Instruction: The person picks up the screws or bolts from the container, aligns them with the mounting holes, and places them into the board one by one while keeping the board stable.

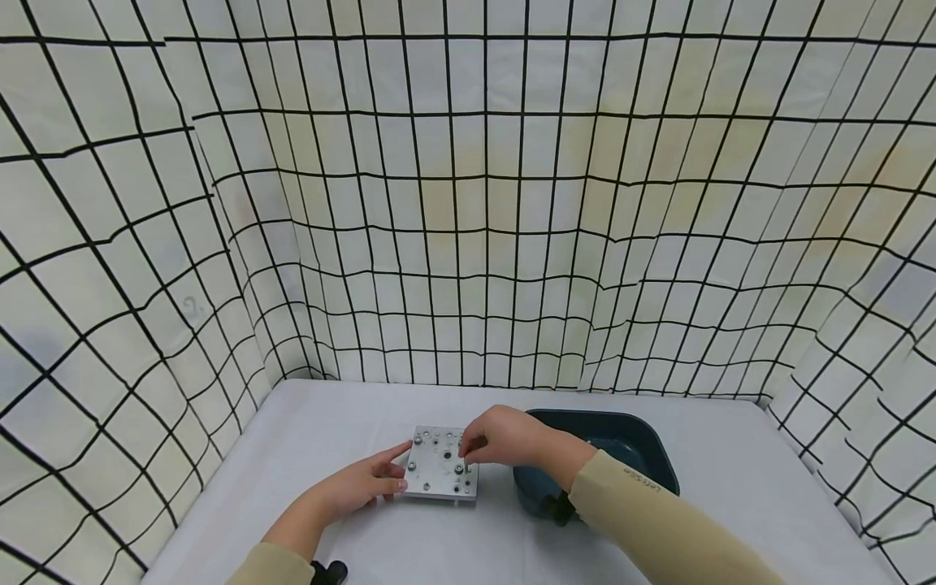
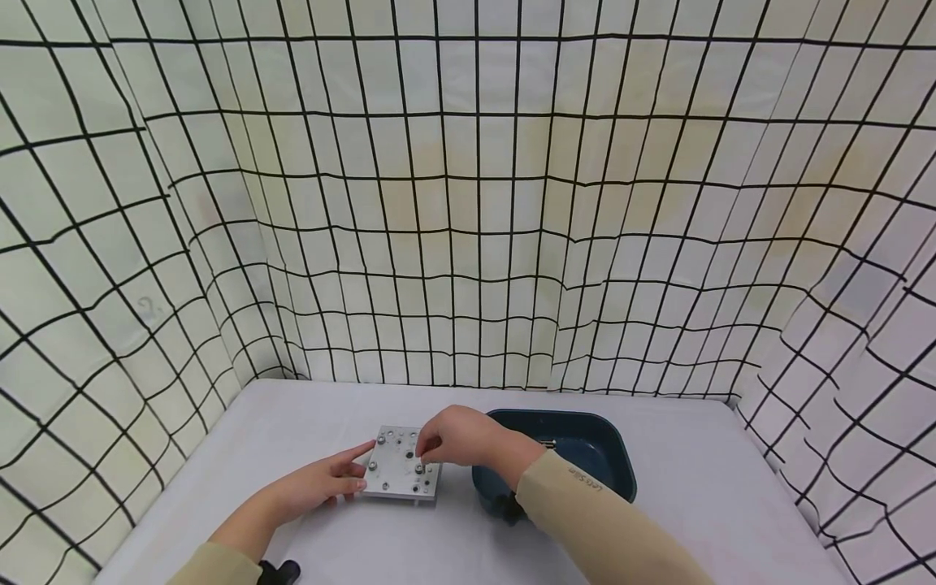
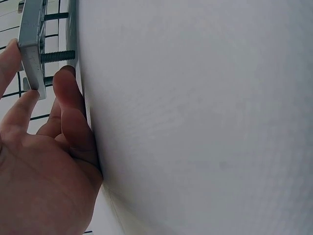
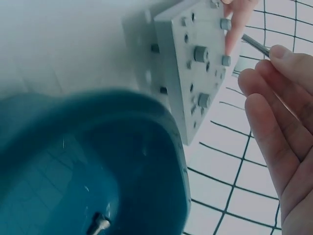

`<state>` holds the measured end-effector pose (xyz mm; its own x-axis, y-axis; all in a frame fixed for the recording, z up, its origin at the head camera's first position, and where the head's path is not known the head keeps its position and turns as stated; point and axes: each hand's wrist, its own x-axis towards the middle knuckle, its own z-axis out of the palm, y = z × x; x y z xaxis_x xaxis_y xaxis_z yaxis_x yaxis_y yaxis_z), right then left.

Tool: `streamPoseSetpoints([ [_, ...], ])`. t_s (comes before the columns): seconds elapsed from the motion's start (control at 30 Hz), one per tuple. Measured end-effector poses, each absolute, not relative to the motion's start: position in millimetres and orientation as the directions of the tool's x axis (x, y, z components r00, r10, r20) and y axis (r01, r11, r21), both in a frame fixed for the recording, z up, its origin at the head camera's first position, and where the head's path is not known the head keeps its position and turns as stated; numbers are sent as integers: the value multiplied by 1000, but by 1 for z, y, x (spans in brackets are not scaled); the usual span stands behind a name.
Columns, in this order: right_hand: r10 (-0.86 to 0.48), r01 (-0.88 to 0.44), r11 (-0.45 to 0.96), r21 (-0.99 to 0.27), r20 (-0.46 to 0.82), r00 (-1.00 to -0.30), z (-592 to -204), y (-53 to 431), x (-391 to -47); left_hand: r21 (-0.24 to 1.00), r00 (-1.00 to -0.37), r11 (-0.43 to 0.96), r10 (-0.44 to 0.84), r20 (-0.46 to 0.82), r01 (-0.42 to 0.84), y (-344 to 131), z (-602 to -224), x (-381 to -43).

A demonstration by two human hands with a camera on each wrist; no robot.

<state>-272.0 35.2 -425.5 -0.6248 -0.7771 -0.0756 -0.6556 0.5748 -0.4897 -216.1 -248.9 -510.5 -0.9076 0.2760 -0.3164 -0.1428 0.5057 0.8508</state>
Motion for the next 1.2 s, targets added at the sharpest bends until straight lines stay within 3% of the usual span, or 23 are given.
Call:
streamPoseSetpoints([
  [0.8, -790, -734, 613, -293, -198, -580, -452, 5, -268, 855, -906, 495, 275, -321, -153, -249, -508, -215],
  [1.2, -797, -748, 604, -275, -245, -553, -458, 0, -265, 851, -908, 505, 275, -316, -143, -249, -508, -215],
])
